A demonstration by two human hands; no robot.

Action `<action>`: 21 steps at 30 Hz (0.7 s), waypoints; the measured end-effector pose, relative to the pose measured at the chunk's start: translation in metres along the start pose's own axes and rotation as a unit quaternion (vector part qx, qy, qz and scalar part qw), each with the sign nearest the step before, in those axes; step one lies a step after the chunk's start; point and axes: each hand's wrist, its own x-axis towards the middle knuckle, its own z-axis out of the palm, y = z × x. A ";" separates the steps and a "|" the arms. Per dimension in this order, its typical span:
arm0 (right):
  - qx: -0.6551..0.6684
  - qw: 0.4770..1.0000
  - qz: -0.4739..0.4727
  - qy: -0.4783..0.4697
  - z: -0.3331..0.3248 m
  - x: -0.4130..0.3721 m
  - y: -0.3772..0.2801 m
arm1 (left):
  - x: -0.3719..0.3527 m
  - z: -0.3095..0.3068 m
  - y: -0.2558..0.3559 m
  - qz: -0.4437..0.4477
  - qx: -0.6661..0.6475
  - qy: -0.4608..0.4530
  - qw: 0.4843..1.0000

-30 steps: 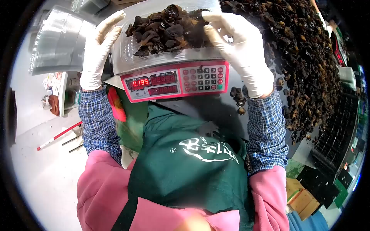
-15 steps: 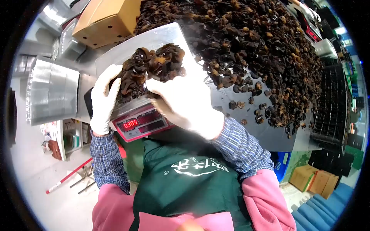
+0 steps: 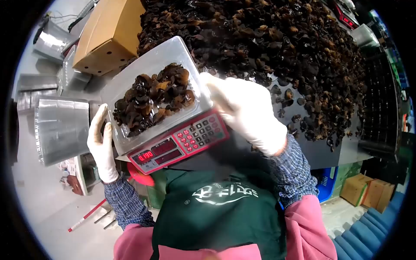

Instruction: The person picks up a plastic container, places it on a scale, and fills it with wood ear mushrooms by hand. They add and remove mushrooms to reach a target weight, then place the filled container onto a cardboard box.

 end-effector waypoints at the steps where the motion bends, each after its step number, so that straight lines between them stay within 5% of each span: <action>1: 0.013 1.000 -0.012 0.011 0.008 0.007 -0.003 | -0.003 0.000 0.001 0.004 -0.001 0.001 1.000; 16: -0.028 0.983 -0.038 -0.180 0.039 0.022 -0.005 | 0.000 0.018 0.013 -0.039 0.090 0.010 0.995; 21: 0.087 0.977 0.012 -0.194 0.011 0.047 0.006 | 0.000 0.019 0.014 -0.035 0.094 0.013 0.995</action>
